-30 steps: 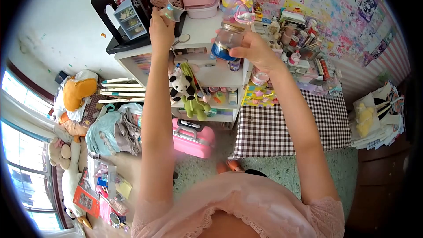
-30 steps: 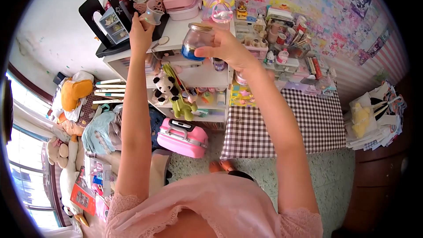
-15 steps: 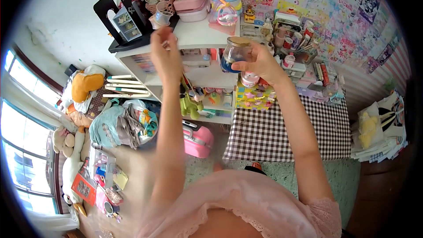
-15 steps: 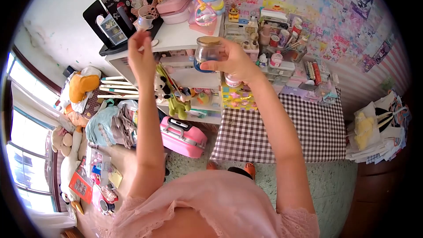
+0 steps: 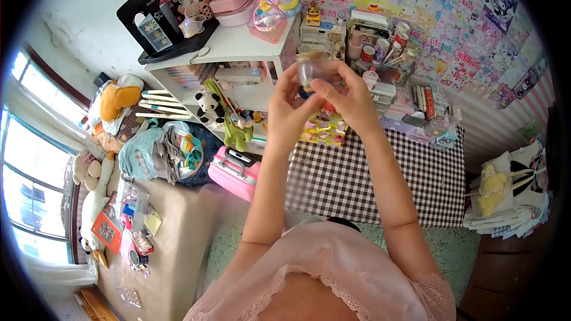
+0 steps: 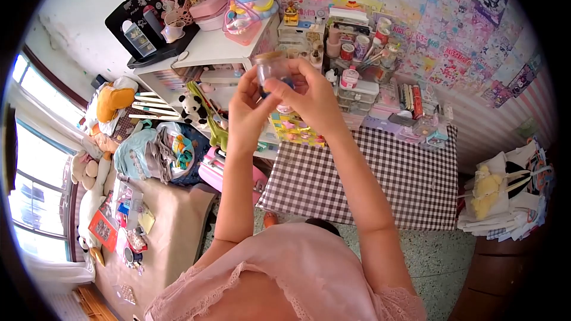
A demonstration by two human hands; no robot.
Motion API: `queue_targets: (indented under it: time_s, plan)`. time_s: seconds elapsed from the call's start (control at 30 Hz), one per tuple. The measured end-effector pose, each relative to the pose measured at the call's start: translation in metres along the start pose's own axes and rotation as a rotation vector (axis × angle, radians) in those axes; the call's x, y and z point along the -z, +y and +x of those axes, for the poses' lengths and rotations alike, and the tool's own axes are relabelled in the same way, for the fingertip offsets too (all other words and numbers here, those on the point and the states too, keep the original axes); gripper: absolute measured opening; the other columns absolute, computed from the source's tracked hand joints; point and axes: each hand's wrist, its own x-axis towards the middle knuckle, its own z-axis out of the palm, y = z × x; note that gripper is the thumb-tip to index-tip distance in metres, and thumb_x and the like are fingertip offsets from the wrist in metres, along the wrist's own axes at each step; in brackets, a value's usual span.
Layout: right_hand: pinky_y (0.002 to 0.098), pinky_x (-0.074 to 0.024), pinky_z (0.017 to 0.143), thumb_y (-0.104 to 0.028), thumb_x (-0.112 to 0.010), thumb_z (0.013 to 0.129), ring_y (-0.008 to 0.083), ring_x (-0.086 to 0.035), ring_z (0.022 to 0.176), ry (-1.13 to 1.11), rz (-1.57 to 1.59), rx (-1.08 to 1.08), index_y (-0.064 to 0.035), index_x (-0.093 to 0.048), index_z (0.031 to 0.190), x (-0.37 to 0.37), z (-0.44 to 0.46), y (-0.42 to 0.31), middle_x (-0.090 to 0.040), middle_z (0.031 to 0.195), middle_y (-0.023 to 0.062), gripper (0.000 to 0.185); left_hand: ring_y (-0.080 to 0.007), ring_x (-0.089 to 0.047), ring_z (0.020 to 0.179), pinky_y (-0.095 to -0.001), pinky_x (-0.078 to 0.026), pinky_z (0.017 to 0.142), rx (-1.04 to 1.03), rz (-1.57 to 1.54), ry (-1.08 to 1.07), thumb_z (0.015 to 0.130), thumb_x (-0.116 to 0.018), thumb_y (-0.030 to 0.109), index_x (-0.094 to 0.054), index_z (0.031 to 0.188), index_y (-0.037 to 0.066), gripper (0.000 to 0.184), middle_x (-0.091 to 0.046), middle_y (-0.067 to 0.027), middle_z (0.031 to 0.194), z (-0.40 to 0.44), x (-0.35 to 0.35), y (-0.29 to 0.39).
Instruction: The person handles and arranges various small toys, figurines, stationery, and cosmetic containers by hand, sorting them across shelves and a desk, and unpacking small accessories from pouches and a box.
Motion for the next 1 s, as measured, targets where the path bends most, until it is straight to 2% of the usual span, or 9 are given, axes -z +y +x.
queue_targets:
  time_s: [0.07, 0.13, 0.17, 0.4, 0.53, 0.63, 0.77, 0.9, 1.0]
  plan:
    - [0.0252, -0.0479, 0.072, -0.028, -0.066, 0.082, 0.011, -0.058, 0.084, -0.036, 0.22, -0.217, -0.0012, -0.054, 0.109, 0.003, -0.004, -0.006, -0.059, 0.093, 0.0051, 0.04, -0.0156, -0.057, 0.098, -0.0284, -0.051, 0.081, -0.017, 0.038, 0.013, 0.082, -0.063, 0.006, -0.042, 0.123, -0.004, 0.047, -0.055, -0.0115, 0.112, 0.001, 0.007, 0.001]
    - [0.0227, -0.0463, 0.072, -0.028, -0.063, 0.085, 0.0097, -0.057, 0.081, -0.02, 0.224, -0.214, -0.0011, -0.055, 0.109, -0.002, -0.005, -0.01, -0.059, 0.092, 0.0046, 0.037, -0.0156, -0.058, 0.095, -0.0283, -0.052, 0.079, 0.146, -0.276, -0.011, 0.087, -0.058, 0.016, -0.044, 0.12, -0.004, 0.04, -0.057, -0.0107, 0.107, 0.001, 0.018, 0.004]
    - [0.0217, -0.0457, 0.07, -0.027, -0.062, 0.086, 0.009, -0.056, 0.08, -0.024, 0.206, -0.163, -0.0011, -0.055, 0.108, -0.006, -0.003, -0.005, -0.059, 0.091, 0.0044, 0.035, -0.0158, -0.059, 0.093, -0.0281, -0.052, 0.077, 0.125, -0.26, -0.037, 0.091, -0.053, 0.022, -0.045, 0.118, -0.003, 0.038, -0.058, -0.0101, 0.105, 0.002, 0.023, 0.005]
    - [0.0199, -0.0434, 0.069, -0.025, -0.055, 0.09, 0.0052, -0.053, 0.078, -0.043, 0.324, -0.107, -0.0029, -0.057, 0.109, -0.039, 0.006, 0.003, -0.059, 0.088, -0.0003, 0.029, -0.0178, -0.06, 0.092, -0.032, -0.053, 0.081, 0.094, -0.228, -0.028, 0.088, -0.057, 0.031, -0.043, 0.124, -0.002, 0.051, -0.058, -0.0114, 0.107, 0.002, 0.058, 0.018]
    - [0.0196, -0.0431, 0.07, -0.027, -0.053, 0.091, 0.0041, -0.053, 0.078, -0.052, 0.379, -0.071, -0.0037, -0.058, 0.11, -0.047, 0.01, 0.01, -0.059, 0.09, -0.0023, 0.03, -0.018, -0.06, 0.094, -0.0326, -0.052, 0.081, 0.061, -0.202, -0.061, 0.083, -0.064, 0.026, -0.042, 0.125, 0.0, 0.054, -0.058, -0.0101, 0.109, 0.005, 0.07, 0.02]
    - [0.0191, -0.0426, 0.071, -0.026, -0.053, 0.092, 0.0034, -0.052, 0.079, 0.015, 0.372, -0.093, -0.0036, -0.058, 0.111, -0.049, 0.009, 0.015, -0.059, 0.091, -0.0031, 0.03, -0.0172, -0.054, 0.103, -0.0298, -0.045, 0.087, -0.079, -0.021, -0.047, 0.069, -0.076, 0.007, -0.043, 0.125, 0.0, 0.066, -0.056, -0.0077, 0.114, 0.008, 0.063, 0.023]
    - [0.0186, -0.042, 0.072, -0.025, -0.053, 0.091, 0.0034, -0.052, 0.08, 0.083, 0.365, -0.108, -0.0031, -0.057, 0.113, -0.043, 0.005, 0.016, -0.059, 0.093, -0.0026, 0.031, -0.0166, -0.053, 0.104, -0.0267, -0.043, 0.087, -0.027, -0.004, -0.072, 0.066, -0.074, -0.003, -0.042, 0.123, -0.001, 0.066, -0.054, -0.0082, 0.116, 0.013, 0.059, 0.019]
    - [0.0203, -0.0428, 0.078, -0.023, -0.053, 0.091, 0.0066, -0.054, 0.088, 0.097, 0.27, -0.044, -0.0018, -0.056, 0.114, -0.042, 0.005, 0.012, -0.058, 0.102, 0.001, 0.031, -0.0167, -0.055, 0.1, -0.0245, -0.049, 0.077, -0.145, 0.015, -0.107, 0.069, -0.07, -0.007, -0.038, 0.122, -0.005, 0.062, -0.051, -0.0118, 0.115, 0.028, 0.058, 0.018]
    - [0.0227, -0.0438, 0.081, -0.022, -0.055, 0.09, 0.0095, -0.056, 0.092, 0.103, 0.221, -0.03, -0.0013, -0.056, 0.114, -0.041, 0.001, 0.009, -0.059, 0.106, 0.0039, 0.032, -0.0172, -0.055, 0.097, -0.0279, -0.046, 0.08, -0.339, 0.274, 0.099, 0.068, -0.071, 0.0, -0.041, 0.116, -0.001, 0.057, -0.054, -0.0106, 0.107, 0.066, 0.082, 0.016]
